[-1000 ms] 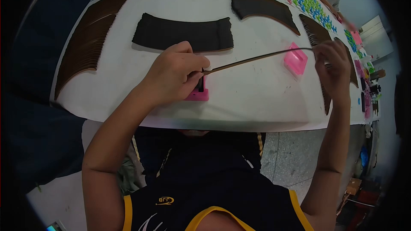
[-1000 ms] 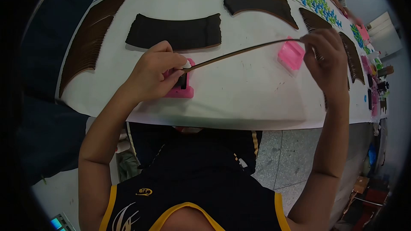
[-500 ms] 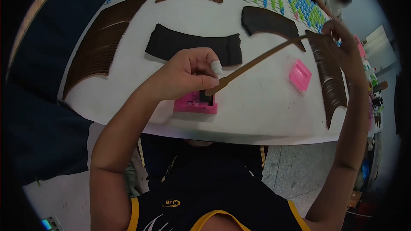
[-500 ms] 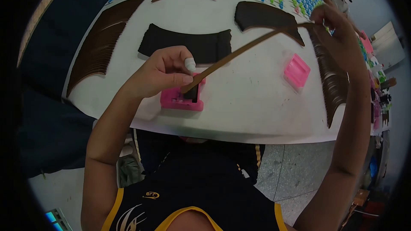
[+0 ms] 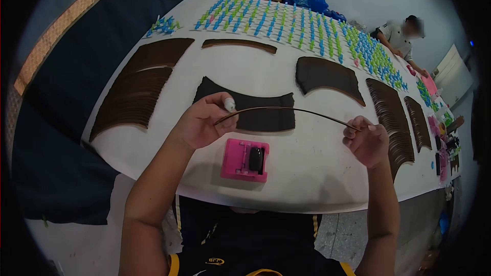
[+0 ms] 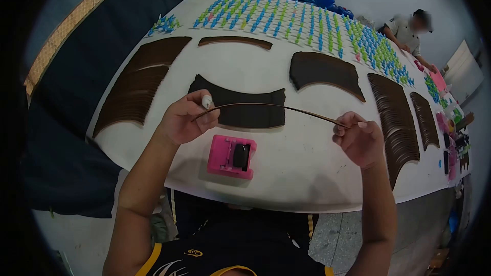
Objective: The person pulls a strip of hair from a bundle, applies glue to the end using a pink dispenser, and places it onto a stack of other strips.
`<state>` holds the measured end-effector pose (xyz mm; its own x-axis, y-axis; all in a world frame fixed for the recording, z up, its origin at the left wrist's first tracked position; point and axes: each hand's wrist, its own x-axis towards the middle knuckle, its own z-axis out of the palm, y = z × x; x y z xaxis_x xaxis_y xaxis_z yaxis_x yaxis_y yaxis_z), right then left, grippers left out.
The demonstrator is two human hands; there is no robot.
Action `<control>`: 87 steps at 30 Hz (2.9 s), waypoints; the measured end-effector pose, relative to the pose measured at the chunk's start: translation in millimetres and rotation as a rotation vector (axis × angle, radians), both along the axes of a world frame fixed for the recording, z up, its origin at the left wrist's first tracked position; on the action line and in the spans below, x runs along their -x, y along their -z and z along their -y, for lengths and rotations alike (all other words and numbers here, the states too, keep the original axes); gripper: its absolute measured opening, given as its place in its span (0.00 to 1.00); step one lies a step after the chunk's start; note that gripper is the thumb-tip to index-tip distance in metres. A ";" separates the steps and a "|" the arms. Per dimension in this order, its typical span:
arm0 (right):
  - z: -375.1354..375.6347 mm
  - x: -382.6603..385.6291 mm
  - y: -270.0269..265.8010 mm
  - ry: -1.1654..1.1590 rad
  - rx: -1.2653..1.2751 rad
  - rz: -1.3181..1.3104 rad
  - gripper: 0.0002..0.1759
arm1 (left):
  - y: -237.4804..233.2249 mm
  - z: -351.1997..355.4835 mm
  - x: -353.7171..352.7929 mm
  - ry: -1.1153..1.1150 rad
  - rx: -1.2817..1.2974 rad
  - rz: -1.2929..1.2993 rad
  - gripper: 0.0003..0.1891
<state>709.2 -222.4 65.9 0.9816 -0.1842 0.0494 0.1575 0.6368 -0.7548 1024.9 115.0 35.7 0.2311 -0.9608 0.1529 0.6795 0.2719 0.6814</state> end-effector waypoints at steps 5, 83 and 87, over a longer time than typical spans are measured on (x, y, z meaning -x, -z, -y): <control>-24.6 -38.8 20.2 0.181 0.003 0.143 0.15 | 5.1 -0.3 -23.7 -0.032 0.030 -0.064 0.07; -1.4 -351.3 70.1 0.361 1.826 -0.813 0.43 | 70.1 170.0 -202.7 -0.707 -0.949 1.957 0.23; 0.0 -350.6 71.8 0.369 1.824 -0.807 0.43 | 70.6 164.3 -203.3 -0.716 -0.933 1.987 0.23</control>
<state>1059.7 -222.5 -5.8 0.8048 -0.5928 0.0296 -0.5581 -0.7729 -0.3020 1228.3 -49.3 -34.9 0.6213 -0.7394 0.2593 -0.7834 -0.5932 0.1858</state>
